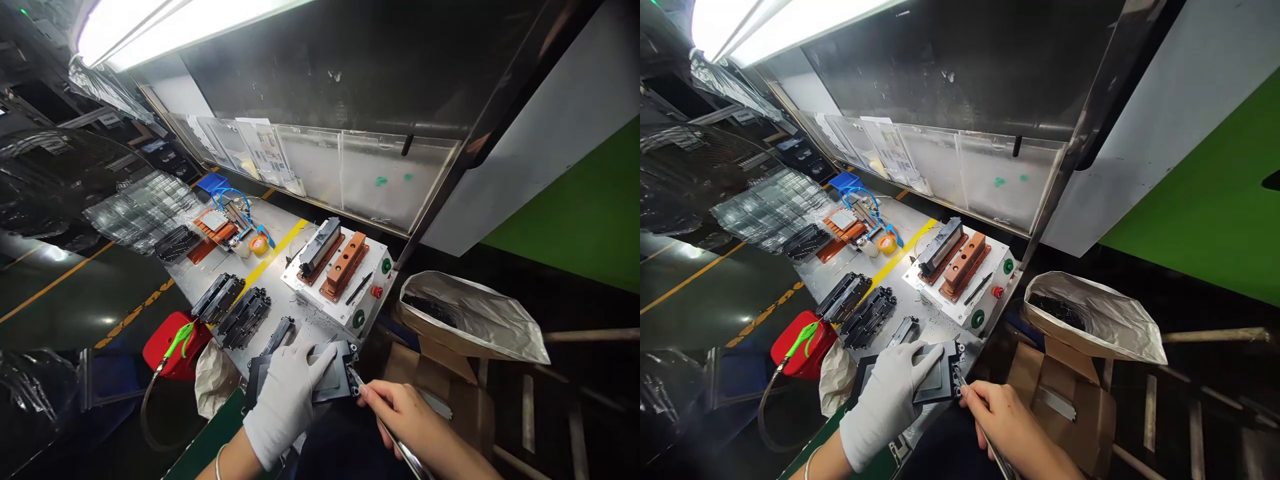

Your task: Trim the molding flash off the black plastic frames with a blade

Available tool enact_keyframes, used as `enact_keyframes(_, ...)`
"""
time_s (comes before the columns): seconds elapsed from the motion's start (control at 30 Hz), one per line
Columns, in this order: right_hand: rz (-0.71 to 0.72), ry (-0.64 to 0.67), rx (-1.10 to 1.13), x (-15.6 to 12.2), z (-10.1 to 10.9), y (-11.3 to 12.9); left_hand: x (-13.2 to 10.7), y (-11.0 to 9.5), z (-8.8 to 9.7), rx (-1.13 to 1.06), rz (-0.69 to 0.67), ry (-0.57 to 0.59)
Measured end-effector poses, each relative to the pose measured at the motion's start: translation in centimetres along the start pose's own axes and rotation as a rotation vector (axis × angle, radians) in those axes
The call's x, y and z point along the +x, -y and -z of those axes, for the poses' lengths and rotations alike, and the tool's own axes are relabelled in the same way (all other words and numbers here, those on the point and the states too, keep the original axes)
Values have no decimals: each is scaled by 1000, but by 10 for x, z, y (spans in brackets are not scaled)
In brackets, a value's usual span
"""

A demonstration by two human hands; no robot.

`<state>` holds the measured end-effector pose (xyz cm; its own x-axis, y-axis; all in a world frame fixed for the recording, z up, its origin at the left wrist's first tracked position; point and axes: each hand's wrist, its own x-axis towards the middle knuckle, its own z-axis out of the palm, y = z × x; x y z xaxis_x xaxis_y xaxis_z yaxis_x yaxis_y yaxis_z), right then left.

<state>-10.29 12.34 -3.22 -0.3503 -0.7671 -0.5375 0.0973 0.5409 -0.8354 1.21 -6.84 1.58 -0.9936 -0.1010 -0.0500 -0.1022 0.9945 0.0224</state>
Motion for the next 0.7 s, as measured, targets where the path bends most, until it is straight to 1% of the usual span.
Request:
enact_keyframes(0.13,3,-29,-21,0,-1,-1,0,2,-2,-9,-10,1)
enact_keyframes(0.27,-6,-16,-16,-1,0,-2,2,2,-1,0,3,20)
enact_keyframes(0.37,0,-49,-21,-1,-1,-2,3,0,0,-5,7,37)
enact_keyframes(0.47,4,-19,-16,0,0,0,4,-1,0,-3,9,54)
enact_keyframes(0.57,-9,-22,-20,0,3,0,5,-2,1,-23,5,55)
enact_keyframes(0.63,5,-8,27,-2,5,-2,7,-1,2,-100,24,36)
enact_keyframes(0.67,38,-7,92,-3,6,-4,8,0,2,-198,57,16)
enact_keyframes(0.7,79,-23,185,-5,5,-7,9,2,2,-342,113,-10)
